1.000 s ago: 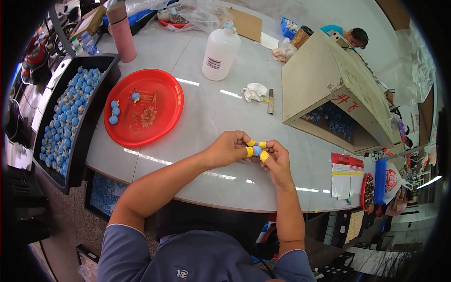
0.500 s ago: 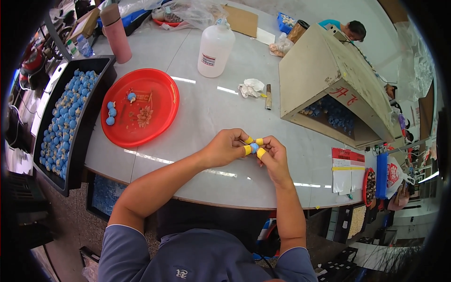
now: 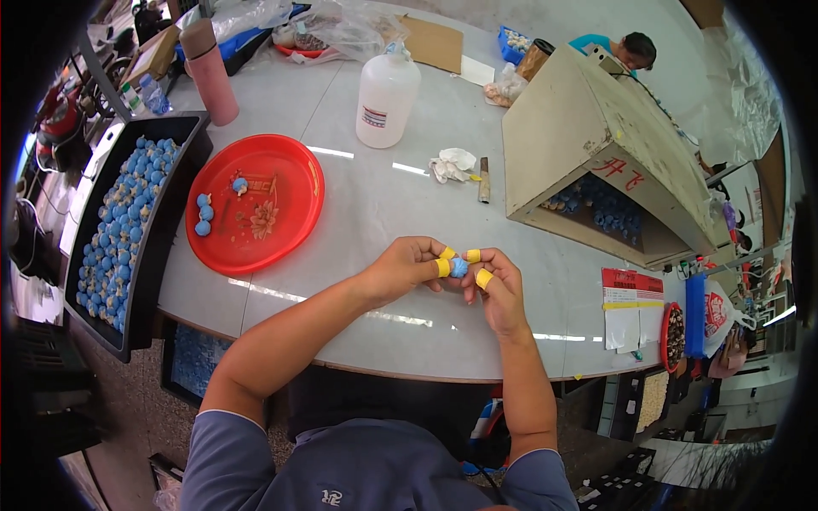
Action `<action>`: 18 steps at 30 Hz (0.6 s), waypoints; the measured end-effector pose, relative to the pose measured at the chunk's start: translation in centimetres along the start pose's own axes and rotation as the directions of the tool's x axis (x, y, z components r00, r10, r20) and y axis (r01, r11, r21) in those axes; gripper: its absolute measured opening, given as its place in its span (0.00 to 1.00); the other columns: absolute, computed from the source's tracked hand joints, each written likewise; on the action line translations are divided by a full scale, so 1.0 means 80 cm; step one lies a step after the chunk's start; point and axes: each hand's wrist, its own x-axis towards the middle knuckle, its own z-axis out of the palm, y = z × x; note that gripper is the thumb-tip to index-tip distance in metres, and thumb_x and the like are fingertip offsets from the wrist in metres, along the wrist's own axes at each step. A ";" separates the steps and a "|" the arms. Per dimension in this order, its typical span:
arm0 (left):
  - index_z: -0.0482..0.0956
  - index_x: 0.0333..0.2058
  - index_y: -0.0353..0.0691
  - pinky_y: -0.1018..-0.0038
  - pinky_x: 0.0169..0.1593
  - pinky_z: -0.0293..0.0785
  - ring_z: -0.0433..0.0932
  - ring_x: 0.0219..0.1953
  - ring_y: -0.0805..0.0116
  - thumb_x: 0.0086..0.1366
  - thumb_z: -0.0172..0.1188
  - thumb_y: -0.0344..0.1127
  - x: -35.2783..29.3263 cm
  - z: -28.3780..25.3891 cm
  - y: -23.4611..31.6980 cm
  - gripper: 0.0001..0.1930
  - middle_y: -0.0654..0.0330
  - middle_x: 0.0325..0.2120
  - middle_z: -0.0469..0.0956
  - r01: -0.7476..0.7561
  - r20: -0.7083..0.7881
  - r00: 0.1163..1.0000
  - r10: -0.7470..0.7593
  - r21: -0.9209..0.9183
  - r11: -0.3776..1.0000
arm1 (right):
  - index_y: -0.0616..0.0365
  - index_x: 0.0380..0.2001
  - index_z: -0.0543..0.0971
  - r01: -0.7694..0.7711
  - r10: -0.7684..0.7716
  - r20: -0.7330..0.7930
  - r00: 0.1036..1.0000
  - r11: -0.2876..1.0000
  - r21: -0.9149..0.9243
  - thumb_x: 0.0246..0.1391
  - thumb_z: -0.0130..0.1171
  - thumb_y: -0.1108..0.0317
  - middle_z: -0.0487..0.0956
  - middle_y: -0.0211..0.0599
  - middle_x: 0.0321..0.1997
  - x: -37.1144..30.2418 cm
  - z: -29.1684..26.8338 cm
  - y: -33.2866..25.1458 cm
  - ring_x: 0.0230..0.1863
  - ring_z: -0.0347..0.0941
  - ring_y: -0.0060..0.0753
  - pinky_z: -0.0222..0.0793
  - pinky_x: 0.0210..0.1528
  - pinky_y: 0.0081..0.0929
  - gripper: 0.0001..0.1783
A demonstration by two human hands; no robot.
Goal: The person assembles figurines by dispensing glue onto pieces using a squeeze bottle, pressing the parts together by hand, and placing the assembled figurines onto a red tray.
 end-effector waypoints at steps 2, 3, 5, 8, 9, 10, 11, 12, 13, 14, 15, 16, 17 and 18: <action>0.74 0.48 0.32 0.79 0.41 0.76 0.79 0.40 0.73 0.68 0.58 0.34 0.000 -0.001 -0.001 0.14 0.57 0.40 0.79 0.011 0.030 1.000 -0.008 -0.083 0.997 | 0.64 0.46 0.73 0.005 -0.005 -0.005 1.000 0.999 -0.035 0.57 0.52 0.72 0.76 0.33 0.29 -0.001 0.003 0.000 0.25 0.69 0.17 0.66 0.27 0.16 0.14; 0.74 0.48 0.32 0.79 0.41 0.76 0.79 0.40 0.73 0.68 0.58 0.34 0.000 -0.001 -0.001 0.14 0.57 0.40 0.79 0.007 0.023 1.000 -0.005 -0.082 0.997 | 0.64 0.45 0.73 0.022 -0.023 -0.017 1.000 0.997 -0.067 0.57 0.54 0.73 0.77 0.33 0.30 -0.002 0.007 -0.001 0.24 0.69 0.17 0.66 0.27 0.16 0.13; 0.73 0.49 0.31 0.78 0.42 0.77 0.80 0.40 0.72 0.68 0.58 0.35 -0.002 -0.002 -0.002 0.15 0.57 0.40 0.79 0.018 0.035 0.999 -0.013 -0.171 0.985 | 0.64 0.45 0.73 0.037 -0.039 -0.020 0.999 0.994 -0.099 0.57 0.55 0.74 0.77 0.33 0.30 -0.001 0.011 -0.001 0.24 0.70 0.17 0.66 0.27 0.15 0.12; 0.73 0.49 0.31 0.77 0.42 0.78 0.80 0.40 0.71 0.69 0.57 0.36 -0.002 0.001 0.002 0.15 0.57 0.41 0.79 0.042 0.016 0.999 -0.040 -0.151 0.988 | 0.64 0.44 0.72 0.021 -0.026 -0.042 0.999 0.994 -0.111 0.58 0.56 0.76 0.77 0.33 0.30 -0.001 0.011 0.001 0.24 0.70 0.17 0.67 0.26 0.15 0.11; 0.73 0.49 0.31 0.77 0.42 0.78 0.80 0.40 0.71 0.69 0.57 0.36 -0.002 0.002 0.002 0.15 0.57 0.41 0.79 0.040 0.014 0.999 -0.038 -0.154 0.987 | 0.64 0.45 0.72 0.018 -0.024 -0.053 0.998 0.994 -0.112 0.58 0.56 0.76 0.77 0.33 0.30 -0.001 0.011 0.001 0.23 0.70 0.17 0.67 0.26 0.15 0.11; 0.73 0.49 0.31 0.77 0.42 0.79 0.80 0.40 0.71 0.70 0.56 0.37 -0.002 0.002 0.002 0.15 0.57 0.40 0.79 0.040 0.012 0.999 -0.039 -0.145 0.989 | 0.64 0.45 0.72 0.015 -0.022 -0.065 0.998 0.993 -0.114 0.59 0.56 0.76 0.77 0.33 0.30 -0.001 0.011 0.002 0.23 0.70 0.17 0.67 0.25 0.15 0.11; 0.73 0.48 0.31 0.78 0.42 0.79 0.81 0.40 0.70 0.70 0.56 0.38 -0.002 0.003 0.001 0.15 0.56 0.40 0.79 0.041 0.010 0.999 -0.040 -0.136 0.990 | 0.64 0.45 0.72 0.013 -0.020 -0.063 0.998 0.993 -0.115 0.59 0.56 0.76 0.77 0.33 0.30 -0.002 0.010 0.003 0.23 0.70 0.17 0.67 0.25 0.15 0.11; 0.73 0.48 0.31 0.78 0.42 0.79 0.81 0.40 0.70 0.70 0.56 0.38 -0.002 0.003 0.001 0.15 0.56 0.40 0.79 0.039 0.008 0.999 -0.039 -0.138 0.990 | 0.63 0.45 0.72 0.013 -0.019 -0.057 0.998 0.995 -0.101 0.59 0.56 0.75 0.77 0.33 0.30 -0.002 0.010 0.003 0.22 0.70 0.17 0.67 0.25 0.15 0.11; 0.73 0.47 0.32 0.78 0.41 0.79 0.81 0.40 0.70 0.70 0.56 0.38 -0.002 0.004 0.001 0.15 0.56 0.40 0.79 0.036 0.004 0.999 -0.036 -0.125 0.992 | 0.63 0.46 0.72 0.014 -0.018 -0.052 0.998 0.996 -0.087 0.60 0.56 0.74 0.77 0.34 0.29 -0.002 0.009 0.004 0.22 0.70 0.17 0.67 0.25 0.15 0.11; 0.73 0.46 0.32 0.78 0.41 0.79 0.81 0.39 0.70 0.71 0.55 0.39 -0.002 0.004 0.000 0.14 0.56 0.39 0.79 0.034 0.002 0.999 -0.034 -0.112 0.993 | 0.63 0.46 0.72 0.012 -0.016 -0.051 0.999 0.996 -0.088 0.60 0.56 0.74 0.77 0.34 0.29 -0.003 0.008 0.004 0.22 0.70 0.17 0.67 0.25 0.15 0.11; 0.73 0.46 0.32 0.78 0.41 0.79 0.81 0.39 0.70 0.71 0.55 0.39 -0.002 0.004 0.000 0.14 0.56 0.39 0.79 0.033 0.000 0.999 -0.033 -0.113 0.993 | 0.63 0.46 0.72 0.003 -0.007 -0.051 0.999 0.997 -0.078 0.61 0.56 0.73 0.77 0.33 0.29 -0.003 0.009 0.005 0.22 0.70 0.17 0.66 0.24 0.14 0.11; 0.74 0.45 0.33 0.78 0.41 0.79 0.81 0.39 0.70 0.71 0.55 0.39 -0.002 0.003 0.000 0.14 0.56 0.38 0.79 0.036 -0.001 0.999 -0.036 -0.093 0.995 | 0.63 0.46 0.73 -0.006 0.002 -0.052 0.999 0.998 -0.067 0.61 0.56 0.72 0.77 0.33 0.28 -0.002 0.008 0.006 0.22 0.70 0.17 0.66 0.24 0.14 0.11; 0.74 0.44 0.33 0.78 0.41 0.79 0.81 0.38 0.70 0.71 0.55 0.40 -0.003 0.003 -0.001 0.14 0.56 0.38 0.79 0.039 -0.002 0.999 -0.039 -0.074 0.997 | 0.63 0.46 0.73 -0.008 0.004 -0.051 0.999 0.998 -0.068 0.61 0.56 0.72 0.77 0.33 0.28 -0.002 0.007 0.008 0.22 0.70 0.17 0.66 0.24 0.14 0.11; 0.74 0.44 0.33 0.78 0.41 0.79 0.81 0.38 0.70 0.71 0.55 0.40 -0.003 0.002 0.000 0.14 0.56 0.38 0.79 0.038 -0.003 0.999 -0.038 -0.076 0.996 | 0.63 0.45 0.73 -0.021 0.018 -0.046 0.999 0.997 -0.069 0.62 0.56 0.71 0.77 0.33 0.28 0.000 0.007 0.011 0.21 0.69 0.17 0.65 0.24 0.14 0.10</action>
